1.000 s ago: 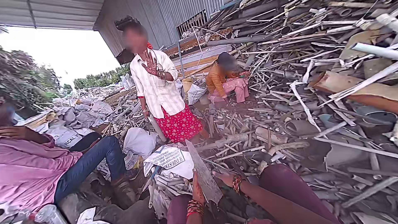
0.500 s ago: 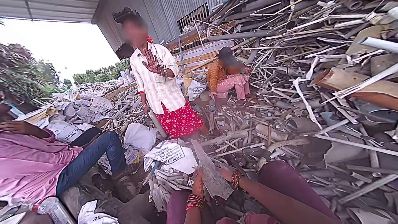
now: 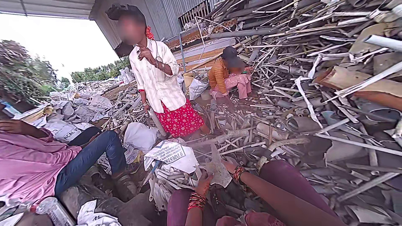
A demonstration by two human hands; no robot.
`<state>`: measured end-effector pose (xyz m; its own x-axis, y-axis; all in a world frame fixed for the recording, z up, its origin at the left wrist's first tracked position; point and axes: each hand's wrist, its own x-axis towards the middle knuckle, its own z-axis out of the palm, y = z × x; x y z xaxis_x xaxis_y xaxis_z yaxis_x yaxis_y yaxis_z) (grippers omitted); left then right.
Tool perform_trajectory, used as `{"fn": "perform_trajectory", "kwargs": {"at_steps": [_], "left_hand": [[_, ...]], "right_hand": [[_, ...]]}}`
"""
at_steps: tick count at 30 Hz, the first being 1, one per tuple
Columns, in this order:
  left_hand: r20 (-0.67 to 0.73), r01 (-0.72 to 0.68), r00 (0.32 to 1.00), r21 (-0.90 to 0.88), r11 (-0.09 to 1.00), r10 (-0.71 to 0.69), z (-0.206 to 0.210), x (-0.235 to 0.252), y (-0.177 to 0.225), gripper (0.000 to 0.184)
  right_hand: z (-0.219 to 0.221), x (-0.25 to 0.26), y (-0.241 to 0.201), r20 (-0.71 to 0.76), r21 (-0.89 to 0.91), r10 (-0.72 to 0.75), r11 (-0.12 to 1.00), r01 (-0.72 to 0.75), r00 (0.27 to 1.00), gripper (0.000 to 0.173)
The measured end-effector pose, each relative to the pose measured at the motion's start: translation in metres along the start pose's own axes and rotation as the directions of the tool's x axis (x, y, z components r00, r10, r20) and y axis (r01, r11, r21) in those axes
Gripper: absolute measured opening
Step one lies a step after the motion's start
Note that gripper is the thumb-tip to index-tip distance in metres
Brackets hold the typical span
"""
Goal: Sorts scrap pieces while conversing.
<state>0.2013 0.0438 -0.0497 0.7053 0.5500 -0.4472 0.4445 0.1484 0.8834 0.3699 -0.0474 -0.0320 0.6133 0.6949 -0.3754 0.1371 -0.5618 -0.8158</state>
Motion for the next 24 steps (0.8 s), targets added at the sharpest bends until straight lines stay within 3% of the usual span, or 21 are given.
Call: {"fn": "perform_trajectory", "kwargs": {"at_steps": [3,5,9,11,16,24], "left_hand": [[-0.033,-0.084,0.995,0.237,0.968,0.094,-0.003,0.008,-0.007,0.076],[0.014,-0.174,0.982,0.457,0.872,0.189,-0.005,0.008,-0.004,0.088],[0.142,-0.363,0.922,0.637,0.680,0.360,0.003,0.000,0.004,0.095],[0.205,-0.397,0.906,0.716,0.574,0.371,0.009,-0.001,0.006,0.097],[0.238,-0.409,0.893,0.780,0.473,0.381,0.023,-0.001,0.009,0.072],[0.158,-0.355,0.899,0.808,0.469,0.408,0.026,-0.004,0.013,0.046]], "right_hand": [[0.000,0.002,0.002,0.000,0.058,0.069,0.996,-0.069,0.998,0.043],[0.000,0.006,0.006,-0.012,0.067,0.105,0.992,-0.104,0.994,0.045],[-0.006,-0.003,-0.003,-0.011,0.021,0.141,0.990,-0.141,0.990,0.046],[-0.004,-0.002,0.000,-0.019,0.035,0.138,0.990,-0.137,0.990,0.047],[-0.003,0.001,0.002,-0.034,0.102,0.154,0.983,-0.150,0.987,0.048],[-0.004,-0.010,-0.007,-0.025,0.166,0.162,0.974,-0.155,0.987,0.048]]}}
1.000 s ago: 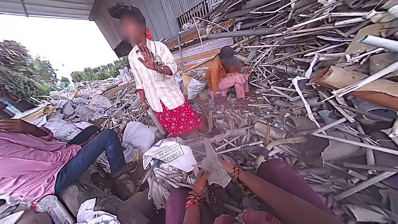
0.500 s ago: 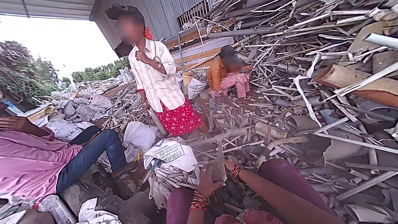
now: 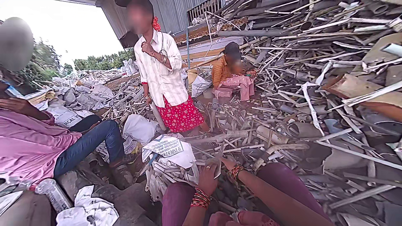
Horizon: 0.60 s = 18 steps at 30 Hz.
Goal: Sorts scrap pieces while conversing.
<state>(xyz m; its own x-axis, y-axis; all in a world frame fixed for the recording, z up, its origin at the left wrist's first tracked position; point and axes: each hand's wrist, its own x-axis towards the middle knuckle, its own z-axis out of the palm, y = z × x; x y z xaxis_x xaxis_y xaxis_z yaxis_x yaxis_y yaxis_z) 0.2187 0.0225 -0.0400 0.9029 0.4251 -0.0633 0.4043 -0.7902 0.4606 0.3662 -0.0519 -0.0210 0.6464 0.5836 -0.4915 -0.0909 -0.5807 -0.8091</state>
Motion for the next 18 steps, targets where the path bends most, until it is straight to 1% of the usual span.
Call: {"fn": "perform_trajectory", "kwargs": {"at_steps": [3,5,7,9,10,11,13,15,18], "left_hand": [[0.041,0.014,0.999,0.029,0.999,-0.015,-0.003,0.000,0.002,0.047],[0.068,0.041,0.997,0.000,0.999,-0.041,-0.006,-0.001,0.006,0.048],[0.096,0.090,0.992,-0.043,0.995,-0.086,-0.009,-0.004,0.010,0.048],[0.111,0.150,0.984,-0.092,0.984,-0.140,-0.014,-0.008,0.011,0.045],[0.115,0.188,0.978,-0.126,0.974,-0.174,-0.016,-0.009,0.011,0.044],[0.115,0.235,0.969,-0.177,0.956,-0.217,-0.016,-0.007,0.011,0.043],[0.084,0.324,0.946,-0.327,0.888,-0.314,-0.013,-0.005,0.005,0.045],[0.017,0.380,0.903,-0.496,0.780,-0.430,-0.009,-0.005,-0.008,0.047],[-0.084,0.377,0.807,-0.689,0.619,-0.585,-0.011,-0.003,-0.027,0.048]], "right_hand": [[0.000,-0.007,-0.005,-0.026,-0.001,-0.019,1.000,0.019,0.999,0.044],[0.001,-0.010,-0.007,-0.064,-0.026,-0.034,0.999,0.032,0.997,0.041],[0.002,-0.012,-0.008,-0.076,-0.081,-0.045,0.996,0.038,0.996,0.043],[0.004,-0.010,-0.004,-0.054,-0.123,-0.054,0.991,0.048,0.997,0.049],[0.006,-0.011,-0.004,-0.053,-0.118,-0.067,0.991,0.061,0.996,0.050],[0.007,-0.010,-0.004,-0.064,-0.108,-0.095,0.990,0.088,0.993,0.046],[0.005,-0.002,0.000,-0.049,-0.075,-0.134,0.989,0.130,0.990,0.042],[0.006,0.000,0.001,-0.021,-0.056,-0.150,0.987,0.149,0.988,0.037],[0.006,-0.001,0.000,-0.002,-0.048,-0.158,0.986,0.158,0.987,0.032]]}}
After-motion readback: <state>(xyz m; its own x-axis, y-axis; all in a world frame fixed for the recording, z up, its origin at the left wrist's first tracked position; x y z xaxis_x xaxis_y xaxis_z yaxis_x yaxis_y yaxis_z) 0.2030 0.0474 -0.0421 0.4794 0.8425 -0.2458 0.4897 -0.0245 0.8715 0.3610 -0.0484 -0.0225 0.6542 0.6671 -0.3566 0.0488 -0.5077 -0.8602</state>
